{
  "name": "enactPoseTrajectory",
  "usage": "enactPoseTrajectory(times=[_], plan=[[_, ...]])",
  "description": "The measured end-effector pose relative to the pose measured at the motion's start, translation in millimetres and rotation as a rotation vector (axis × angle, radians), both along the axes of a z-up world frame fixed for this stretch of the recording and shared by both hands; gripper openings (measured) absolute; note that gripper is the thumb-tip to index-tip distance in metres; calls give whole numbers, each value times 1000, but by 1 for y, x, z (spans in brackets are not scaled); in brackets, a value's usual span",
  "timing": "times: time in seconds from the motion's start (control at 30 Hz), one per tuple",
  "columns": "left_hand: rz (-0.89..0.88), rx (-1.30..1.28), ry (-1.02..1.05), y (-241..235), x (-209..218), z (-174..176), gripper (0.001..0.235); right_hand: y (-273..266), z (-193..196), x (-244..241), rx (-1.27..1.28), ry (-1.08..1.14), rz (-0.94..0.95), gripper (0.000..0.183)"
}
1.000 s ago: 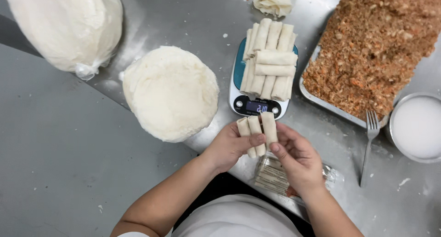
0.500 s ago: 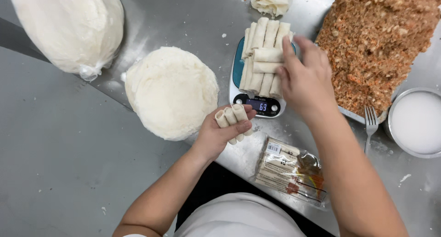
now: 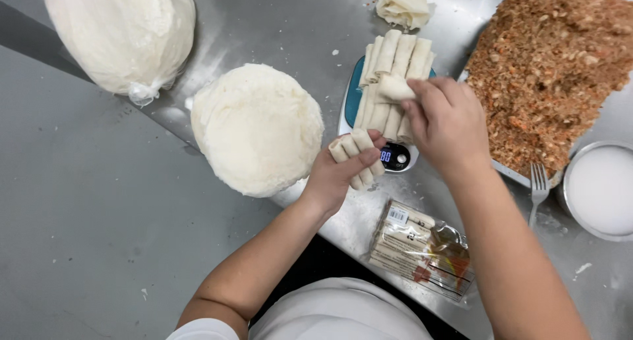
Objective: The person weighs pre-rolled spring rolls on a digital scale, then places them into clear plastic bags. The person repeatedly adds rolls to the scale and bags, adjusting the count to reach target weights. The person seals the bags and sets them aside on the counter.
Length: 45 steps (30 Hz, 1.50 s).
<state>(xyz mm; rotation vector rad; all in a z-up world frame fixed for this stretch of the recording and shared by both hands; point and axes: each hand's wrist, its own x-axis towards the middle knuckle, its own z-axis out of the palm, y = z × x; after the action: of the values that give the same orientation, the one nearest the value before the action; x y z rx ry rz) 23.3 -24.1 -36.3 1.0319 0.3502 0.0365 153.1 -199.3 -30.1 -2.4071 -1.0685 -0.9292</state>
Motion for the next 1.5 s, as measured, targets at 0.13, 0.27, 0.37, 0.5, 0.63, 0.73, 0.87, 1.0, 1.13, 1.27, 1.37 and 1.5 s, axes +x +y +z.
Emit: enactPoseTrajectory(times=[0.13,0.27,0.37,0.5,0.63,0.73,0.87,1.0,1.13,1.27,1.37,1.5], plan=[[35,-54,-16,4,-1,5,44,7,58,1,-148,324,103,37],[53,-72,31,15,-7,8,48,13,95,3,-318,624,22,31],[3,-221,85,23,-7,10,45,15,102,24,-296,765,1,46],[-60,-144,27,20,-8,7,40,21,91,33,-328,888,-6,42],[25,-92,49,17,-6,5,48,17,91,33,-170,917,26,35],[16,-101,48,19,-3,9,47,16,91,34,-58,1061,-64,29],[12,-87,40,23,2,13,48,19,101,36,-57,1168,-35,38],[21,-103,30,23,2,15,48,26,111,31,-149,1160,-49,39],[16,-105,35,21,1,17,48,25,114,25,-155,1114,-134,32],[20,-127,21,20,0,19,46,9,96,10,150,907,-62,26],[-48,-65,-2,9,-8,31,56,-28,16,-37,490,817,50,33],[-160,44,-56,-12,-18,-1,14,-26,-22,-150,708,1091,28,38]])
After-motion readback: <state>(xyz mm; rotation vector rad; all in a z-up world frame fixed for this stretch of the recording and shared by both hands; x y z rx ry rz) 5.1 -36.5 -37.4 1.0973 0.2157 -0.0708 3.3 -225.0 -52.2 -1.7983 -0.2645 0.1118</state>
